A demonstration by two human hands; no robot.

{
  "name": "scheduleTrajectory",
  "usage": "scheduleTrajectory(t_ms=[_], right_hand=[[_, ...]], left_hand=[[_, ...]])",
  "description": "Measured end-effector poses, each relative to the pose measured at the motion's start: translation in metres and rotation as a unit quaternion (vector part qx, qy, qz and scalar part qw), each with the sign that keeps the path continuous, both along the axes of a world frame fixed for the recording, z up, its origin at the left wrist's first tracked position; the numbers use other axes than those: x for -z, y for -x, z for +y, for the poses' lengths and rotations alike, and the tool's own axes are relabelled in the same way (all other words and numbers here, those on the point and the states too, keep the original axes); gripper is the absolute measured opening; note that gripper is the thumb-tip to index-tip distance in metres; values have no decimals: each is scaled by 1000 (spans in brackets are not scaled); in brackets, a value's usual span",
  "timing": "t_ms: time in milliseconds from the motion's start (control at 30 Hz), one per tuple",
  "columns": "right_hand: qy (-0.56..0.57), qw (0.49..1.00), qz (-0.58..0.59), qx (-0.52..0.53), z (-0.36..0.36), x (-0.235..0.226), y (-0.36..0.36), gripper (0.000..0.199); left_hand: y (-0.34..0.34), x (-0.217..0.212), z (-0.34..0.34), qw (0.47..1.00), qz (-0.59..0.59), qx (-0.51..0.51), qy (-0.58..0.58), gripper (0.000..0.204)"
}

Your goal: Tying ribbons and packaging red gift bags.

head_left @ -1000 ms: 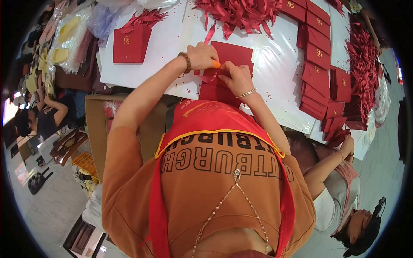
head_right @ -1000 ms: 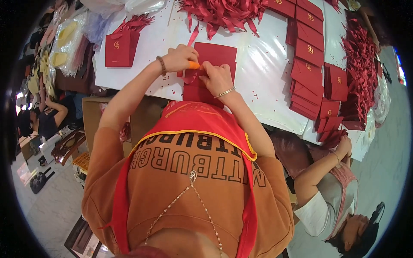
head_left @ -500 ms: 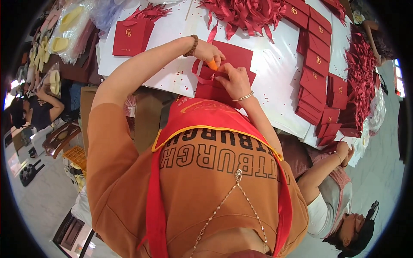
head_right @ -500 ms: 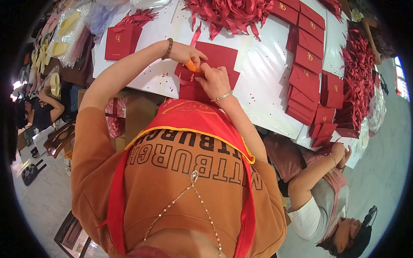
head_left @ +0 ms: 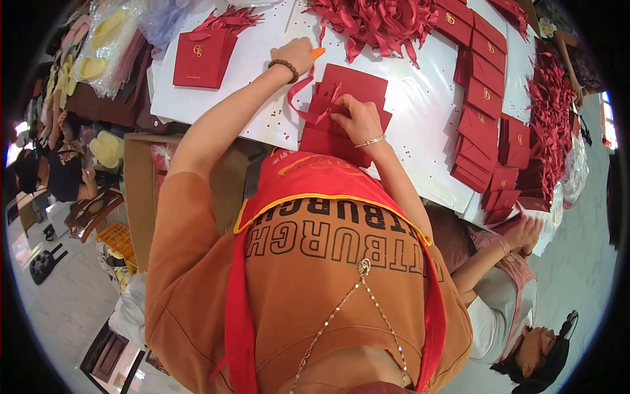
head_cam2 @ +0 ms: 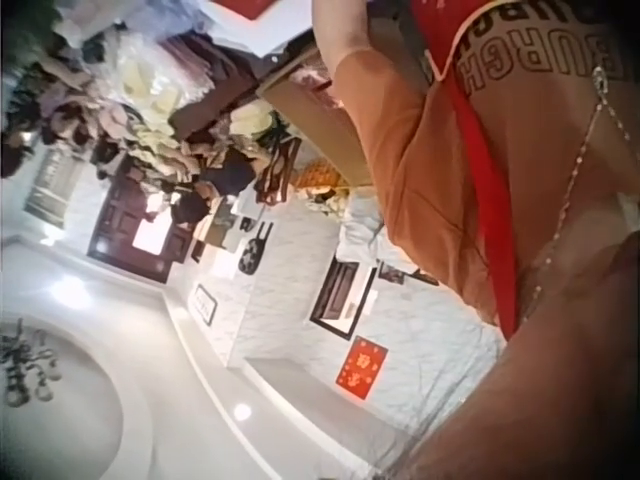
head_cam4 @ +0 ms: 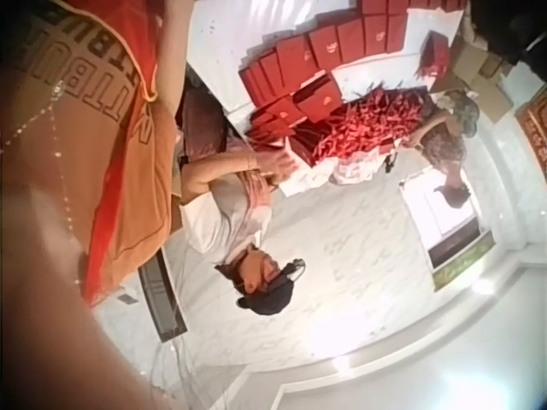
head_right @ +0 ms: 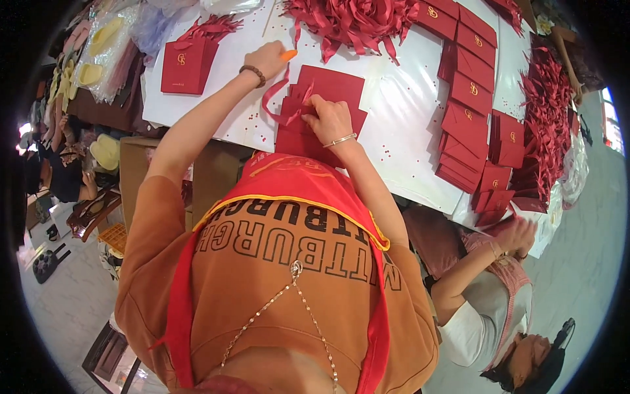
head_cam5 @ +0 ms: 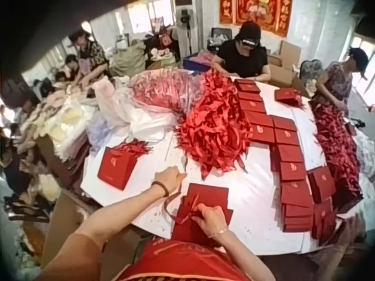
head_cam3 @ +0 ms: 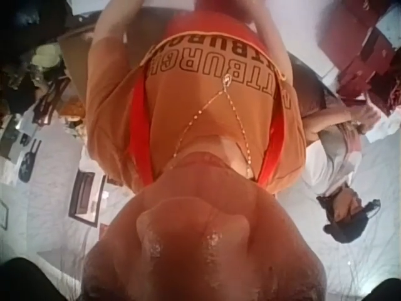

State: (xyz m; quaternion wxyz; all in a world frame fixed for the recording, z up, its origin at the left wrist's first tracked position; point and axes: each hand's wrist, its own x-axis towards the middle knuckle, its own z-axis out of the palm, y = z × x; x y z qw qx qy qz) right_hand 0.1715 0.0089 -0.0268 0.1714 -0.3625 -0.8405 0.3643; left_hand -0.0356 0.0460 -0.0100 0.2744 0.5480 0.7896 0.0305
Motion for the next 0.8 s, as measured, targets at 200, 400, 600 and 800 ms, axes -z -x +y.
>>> scheduleTrajectory(t_ms=[200,400,600,800], right_hand=[[44,999,5,22,9,15,1,28],[112,993,-5,29,16,17,2,33],[-103,989,-103,11,14,0,-2,30],[-64,996,-55,38,4,-17,-43,29]], left_hand=[[-4,36,-30,992,122,25,18,45],[12,44,-32,969,-168,-34,-178,18],[-40,6,-43,948,-247,156,-124,15],[-40,1,-42,947,-302,104,-42,16]])
